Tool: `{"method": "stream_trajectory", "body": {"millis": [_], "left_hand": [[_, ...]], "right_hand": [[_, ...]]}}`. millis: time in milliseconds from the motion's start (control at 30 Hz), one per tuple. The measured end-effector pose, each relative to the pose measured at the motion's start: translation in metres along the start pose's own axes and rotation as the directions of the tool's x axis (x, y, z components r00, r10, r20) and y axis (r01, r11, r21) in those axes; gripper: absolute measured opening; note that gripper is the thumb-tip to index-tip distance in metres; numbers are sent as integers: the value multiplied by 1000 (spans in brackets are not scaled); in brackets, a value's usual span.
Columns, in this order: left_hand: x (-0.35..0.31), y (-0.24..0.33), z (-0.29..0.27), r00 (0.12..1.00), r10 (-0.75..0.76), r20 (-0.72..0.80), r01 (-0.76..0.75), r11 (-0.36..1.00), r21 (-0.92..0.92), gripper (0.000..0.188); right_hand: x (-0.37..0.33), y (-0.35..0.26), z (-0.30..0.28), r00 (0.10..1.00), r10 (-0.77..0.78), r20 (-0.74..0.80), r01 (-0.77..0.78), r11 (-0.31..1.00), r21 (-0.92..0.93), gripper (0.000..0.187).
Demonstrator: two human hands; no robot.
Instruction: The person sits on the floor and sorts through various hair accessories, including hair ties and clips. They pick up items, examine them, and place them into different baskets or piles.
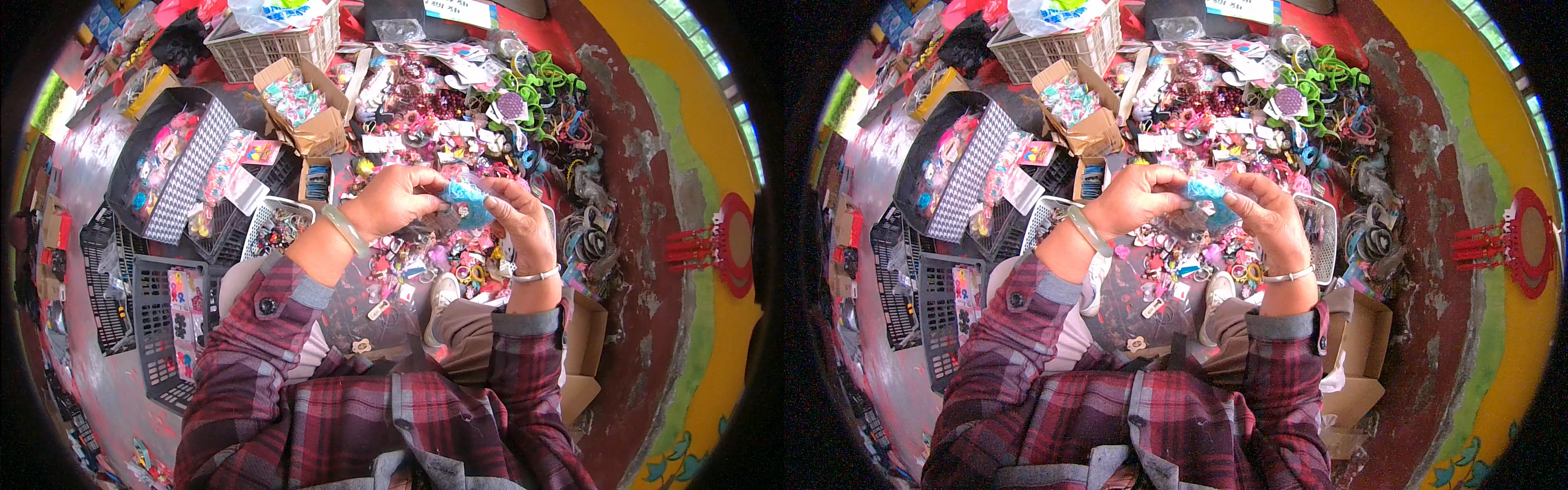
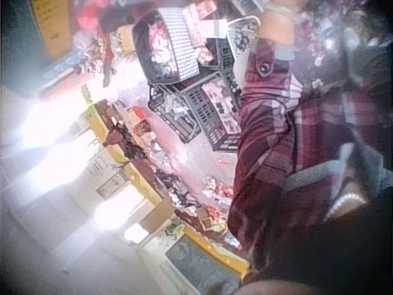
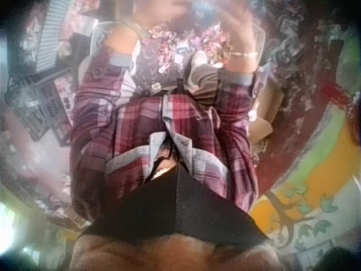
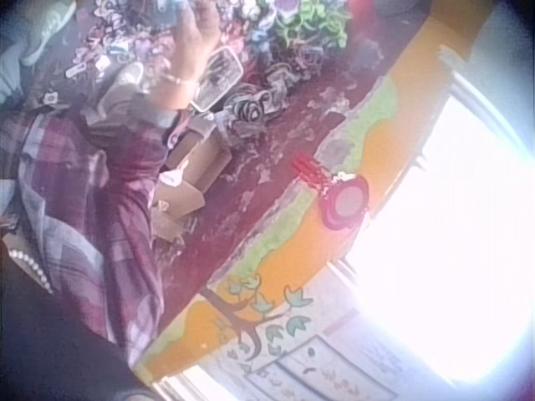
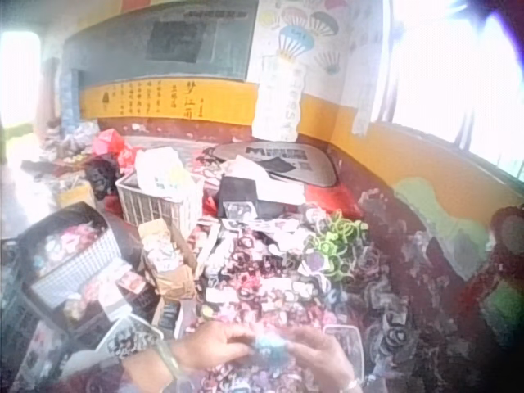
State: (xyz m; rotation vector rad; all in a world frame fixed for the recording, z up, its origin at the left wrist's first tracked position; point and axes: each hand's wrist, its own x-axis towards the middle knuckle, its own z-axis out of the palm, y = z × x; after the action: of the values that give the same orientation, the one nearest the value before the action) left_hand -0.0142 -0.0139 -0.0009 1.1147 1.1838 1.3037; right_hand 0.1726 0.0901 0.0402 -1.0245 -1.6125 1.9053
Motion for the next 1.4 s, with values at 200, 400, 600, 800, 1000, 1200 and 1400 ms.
{"method": "stream_trajectory", "body": {"millis": [200, 400, 600, 800, 1000, 1200, 1400], "left_hand": [[1, -6, 1, 1000, -12, 15, 14, 994, -105, 27], [3, -9, 5, 999, -3, 49, 14, 976, -217, 27], [2, -7, 12, 998, 53, 29, -49, 989, -136, 23], [0, -6, 13, 985, 173, -23, -149, 901, 408, 26], [-2, 0, 9, 975, 177, -132, -124, 934, 336, 28], [0, 3, 5, 835, 550, 13, -405, 599, 690, 29], [-4, 23, -8, 884, 467, 33, -342, 596, 727, 30]], "right_hand": [[4, 9, 2, 999, -47, 3, 47, 993, -107, 18], [9, 16, 4, 995, -103, 7, 103, 995, -12, 19], [13, 21, 5, 976, -189, 106, 198, 977, -76, 16], [18, 30, 9, 973, -201, 117, 207, 977, -50, 16], [2, 0, 11, 986, -164, -23, 160, 978, -137, 27], [5, 5, 4, 952, -284, -111, 274, 957, -97, 32], [9, 9, 0, 937, -296, -185, 281, 954, -103, 43]]}}
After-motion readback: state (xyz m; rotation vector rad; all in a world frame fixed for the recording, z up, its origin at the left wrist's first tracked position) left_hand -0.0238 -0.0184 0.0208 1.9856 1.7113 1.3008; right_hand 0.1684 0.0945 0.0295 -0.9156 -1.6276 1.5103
